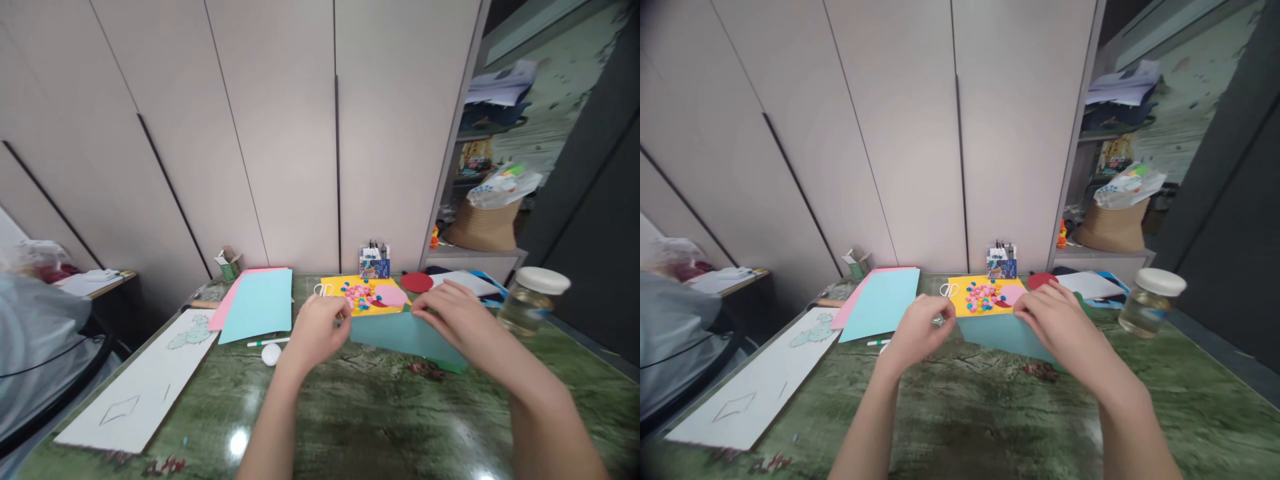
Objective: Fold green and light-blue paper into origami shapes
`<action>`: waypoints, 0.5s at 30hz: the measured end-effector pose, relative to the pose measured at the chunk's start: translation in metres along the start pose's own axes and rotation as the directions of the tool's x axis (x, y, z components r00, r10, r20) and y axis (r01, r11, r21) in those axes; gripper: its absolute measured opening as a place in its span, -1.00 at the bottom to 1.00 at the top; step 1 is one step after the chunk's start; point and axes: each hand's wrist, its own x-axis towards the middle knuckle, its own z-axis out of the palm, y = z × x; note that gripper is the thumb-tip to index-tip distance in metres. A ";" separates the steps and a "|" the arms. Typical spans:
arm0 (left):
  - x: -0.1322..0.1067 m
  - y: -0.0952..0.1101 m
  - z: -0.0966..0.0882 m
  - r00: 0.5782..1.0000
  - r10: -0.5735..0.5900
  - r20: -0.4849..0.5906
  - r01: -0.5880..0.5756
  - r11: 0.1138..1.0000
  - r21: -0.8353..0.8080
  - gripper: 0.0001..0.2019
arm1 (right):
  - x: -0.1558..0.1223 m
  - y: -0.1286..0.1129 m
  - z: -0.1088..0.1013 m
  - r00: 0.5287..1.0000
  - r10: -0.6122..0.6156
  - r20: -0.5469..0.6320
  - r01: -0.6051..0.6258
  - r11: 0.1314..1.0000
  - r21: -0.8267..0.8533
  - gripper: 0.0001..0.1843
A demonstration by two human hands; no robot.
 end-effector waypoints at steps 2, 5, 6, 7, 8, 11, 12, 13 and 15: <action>-0.002 -0.008 -0.006 0.999 -0.037 -0.020 0.037 0.999 0.025 -0.90 | -0.005 0.009 -0.004 1.000 0.028 -0.015 -0.028 0.999 -0.015 -0.76; -0.004 -0.019 -0.014 0.988 -0.122 -0.095 0.128 0.989 0.070 -0.91 | -0.010 0.019 -0.008 0.996 0.081 -0.025 -0.081 0.996 -0.025 -0.77; -0.004 -0.021 -0.016 0.982 -0.144 -0.126 0.154 0.985 0.074 -0.91 | -0.011 0.021 -0.008 0.995 0.095 -0.024 -0.096 0.995 -0.023 -0.77; -0.004 -0.021 -0.017 0.976 -0.156 -0.153 0.168 0.983 0.071 -0.92 | -0.012 0.021 -0.008 0.994 0.106 -0.018 -0.106 0.994 -0.020 -0.77; -0.004 -0.020 -0.017 0.972 -0.158 -0.174 0.171 0.983 0.063 -0.92 | -0.011 0.020 -0.007 0.994 0.110 -0.011 -0.110 0.994 -0.017 -0.77; -0.003 -0.007 -0.011 0.977 -0.109 -0.182 0.118 0.992 0.038 -0.94 | -0.005 0.011 0.000 0.995 0.094 0.019 -0.094 0.996 0.005 -0.78; -0.002 -0.002 -0.008 0.982 -0.082 -0.169 0.088 0.996 0.032 -0.95 | -0.003 0.006 0.002 0.996 0.083 0.027 -0.084 0.996 0.017 -0.78; -0.001 0.004 -0.004 0.987 -0.054 -0.151 0.058 0.998 0.027 -0.93 | 0.000 0.001 0.004 0.997 0.070 0.030 -0.071 0.997 0.031 -0.80; 0.000 0.012 0.003 0.994 -0.015 -0.106 0.017 1.000 0.017 -0.82 | 0.004 -0.009 0.006 0.999 0.046 0.030 -0.047 0.997 0.054 -0.82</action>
